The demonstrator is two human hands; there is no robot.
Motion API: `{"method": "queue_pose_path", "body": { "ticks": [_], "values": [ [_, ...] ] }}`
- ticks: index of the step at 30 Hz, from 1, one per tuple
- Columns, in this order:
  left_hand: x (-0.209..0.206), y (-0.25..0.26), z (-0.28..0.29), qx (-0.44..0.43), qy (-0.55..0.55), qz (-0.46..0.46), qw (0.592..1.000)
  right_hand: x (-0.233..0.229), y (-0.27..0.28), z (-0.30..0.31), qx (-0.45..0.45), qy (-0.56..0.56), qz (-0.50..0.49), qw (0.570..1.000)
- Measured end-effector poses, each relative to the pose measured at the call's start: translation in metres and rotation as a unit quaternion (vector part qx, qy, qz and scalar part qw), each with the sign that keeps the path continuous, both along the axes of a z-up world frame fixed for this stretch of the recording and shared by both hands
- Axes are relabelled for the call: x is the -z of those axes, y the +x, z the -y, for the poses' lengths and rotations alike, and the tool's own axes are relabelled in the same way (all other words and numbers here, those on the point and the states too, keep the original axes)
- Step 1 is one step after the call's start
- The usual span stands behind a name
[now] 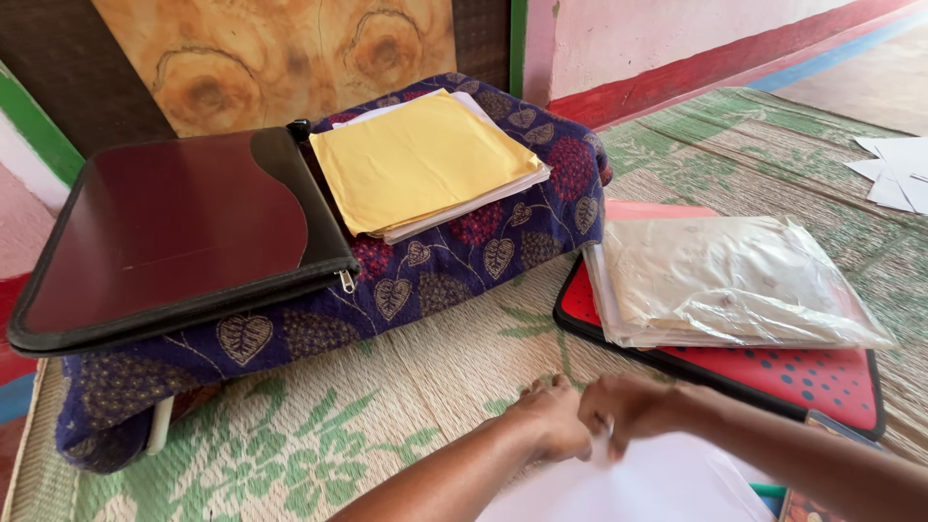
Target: The person organizes loose papers and folders by hand, stacking them into a neat pile on a small table. They handle white sheets, a red folder, and yellow folders, placing them in sequence.
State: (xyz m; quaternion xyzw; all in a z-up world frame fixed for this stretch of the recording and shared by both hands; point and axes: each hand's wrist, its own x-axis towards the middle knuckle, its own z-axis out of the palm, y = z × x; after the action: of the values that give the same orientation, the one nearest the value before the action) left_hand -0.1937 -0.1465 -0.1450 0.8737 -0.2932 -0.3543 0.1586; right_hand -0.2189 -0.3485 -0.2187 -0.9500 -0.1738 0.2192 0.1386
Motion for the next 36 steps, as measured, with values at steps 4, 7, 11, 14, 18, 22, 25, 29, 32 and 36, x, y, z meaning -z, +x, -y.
{"method": "queue_pose_path", "body": {
  "ticks": [4,7,11,14,18,22,25,29,32,36],
  "values": [
    [-0.003,0.006,-0.015,-0.006,0.008,0.012,1.000,-0.025,0.016,0.026,0.098,-0.012,-0.008,0.995],
    [-0.001,0.009,-0.023,-0.013,0.021,0.009,1.000,-0.038,0.012,0.043,0.104,0.034,-0.094,0.990],
    [0.012,0.003,-0.032,-0.003,0.034,0.009,0.999,-0.036,-0.005,0.036,0.066,0.091,-0.131,0.985],
    [0.026,-0.003,-0.031,0.021,0.058,0.014,0.998,-0.028,-0.017,0.018,0.046,0.067,-0.207,0.975],
    [0.043,-0.011,-0.017,0.036,0.059,0.012,0.998,-0.021,-0.026,0.001,-0.002,-0.002,-0.193,0.981],
    [0.050,-0.015,-0.009,0.033,0.048,0.009,0.998,-0.012,-0.036,-0.005,0.007,-0.045,-0.142,0.989],
    [0.046,-0.013,-0.006,0.025,0.034,0.008,0.999,-0.007,-0.038,0.003,0.022,-0.015,-0.135,0.990],
    [0.034,-0.011,-0.009,0.028,0.029,0.030,0.999,-0.015,-0.027,0.023,0.117,0.103,-0.217,0.964],
    [0.016,-0.005,-0.014,0.007,0.045,0.036,0.998,-0.039,-0.012,0.042,0.107,0.175,-0.174,0.963],
    [-0.019,0.009,-0.003,-0.019,0.013,0.082,0.996,-0.077,0.001,0.056,0.139,0.100,-0.143,0.975]
  ]
}}
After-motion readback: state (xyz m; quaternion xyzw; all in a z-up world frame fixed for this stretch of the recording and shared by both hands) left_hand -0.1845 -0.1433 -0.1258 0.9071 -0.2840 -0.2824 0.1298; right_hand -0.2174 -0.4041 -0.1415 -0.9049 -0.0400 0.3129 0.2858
